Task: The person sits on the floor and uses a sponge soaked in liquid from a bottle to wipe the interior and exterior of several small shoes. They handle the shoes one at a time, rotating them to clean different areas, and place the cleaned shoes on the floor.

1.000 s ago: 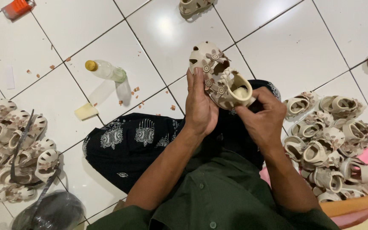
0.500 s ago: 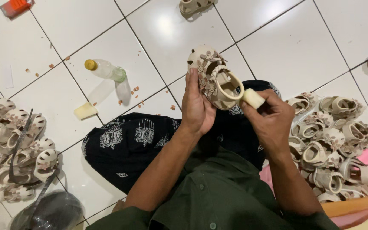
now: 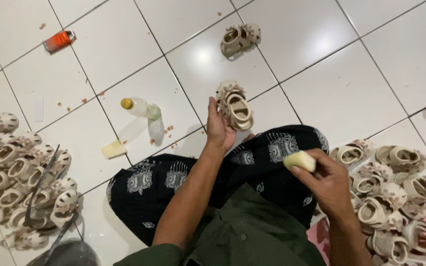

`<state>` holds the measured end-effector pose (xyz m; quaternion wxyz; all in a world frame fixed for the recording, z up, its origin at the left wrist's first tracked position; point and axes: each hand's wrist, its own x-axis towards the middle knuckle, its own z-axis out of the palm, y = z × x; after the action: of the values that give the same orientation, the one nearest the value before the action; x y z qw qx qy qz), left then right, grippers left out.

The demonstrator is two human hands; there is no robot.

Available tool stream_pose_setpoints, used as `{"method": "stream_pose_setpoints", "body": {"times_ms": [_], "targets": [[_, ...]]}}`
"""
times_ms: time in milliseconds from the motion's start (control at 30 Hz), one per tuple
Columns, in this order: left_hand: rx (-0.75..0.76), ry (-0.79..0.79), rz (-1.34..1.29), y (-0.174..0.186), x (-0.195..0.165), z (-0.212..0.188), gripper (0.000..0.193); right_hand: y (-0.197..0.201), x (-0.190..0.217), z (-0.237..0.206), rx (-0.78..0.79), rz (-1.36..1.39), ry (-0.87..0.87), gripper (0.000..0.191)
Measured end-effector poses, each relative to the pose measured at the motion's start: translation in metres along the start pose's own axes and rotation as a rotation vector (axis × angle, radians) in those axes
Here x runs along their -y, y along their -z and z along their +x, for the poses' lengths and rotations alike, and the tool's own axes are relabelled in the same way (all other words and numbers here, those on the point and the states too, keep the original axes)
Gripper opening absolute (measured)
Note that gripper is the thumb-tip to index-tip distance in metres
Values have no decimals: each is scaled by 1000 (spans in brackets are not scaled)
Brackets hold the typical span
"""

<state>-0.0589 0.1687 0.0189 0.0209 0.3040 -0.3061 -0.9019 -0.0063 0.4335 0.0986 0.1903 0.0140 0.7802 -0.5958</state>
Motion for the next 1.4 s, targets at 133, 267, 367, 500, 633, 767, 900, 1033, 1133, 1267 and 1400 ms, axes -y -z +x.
{"method": "stream_pose_setpoints", "body": {"times_ms": [133, 267, 367, 500, 633, 767, 900, 1033, 1133, 1267, 1400], "targets": [[-61, -70, 26, -10, -28, 75, 91, 61, -19, 1, -267, -16, 42, 30], [-81, 37, 262, -4, -27, 122, 100, 113, -52, -10, -482, -133, 180, 31], [132, 104, 169, -4, -12, 137, 105, 132, -85, -14, -588, -238, 74, 25], [141, 145, 188, -12, -5, 145, 97, 121, -129, -8, -596, 84, -326, 35], [128, 12, 554, -12, -10, 139, 95, 103, -161, 23, -466, -175, -221, 33], [216, 23, 726, 10, -8, 96, 81, 98, -156, 50, -435, 10, -220, 34], [329, -69, 893, 7, 12, 26, 65, 123, -102, 52, -486, 355, -275, 38], [638, -322, 992, -43, 38, -39, 84, 114, -14, 33, -144, 673, 49, 33], [794, -778, 1065, -70, 25, -65, 109, 73, 43, 15, 77, 731, 78, 38], [786, -534, 865, -58, -16, -83, 101, 31, 91, -3, 280, 806, 142, 41], [780, 15, 377, -14, -39, -110, 103, -6, 120, 2, 425, 687, 124, 33]]}}
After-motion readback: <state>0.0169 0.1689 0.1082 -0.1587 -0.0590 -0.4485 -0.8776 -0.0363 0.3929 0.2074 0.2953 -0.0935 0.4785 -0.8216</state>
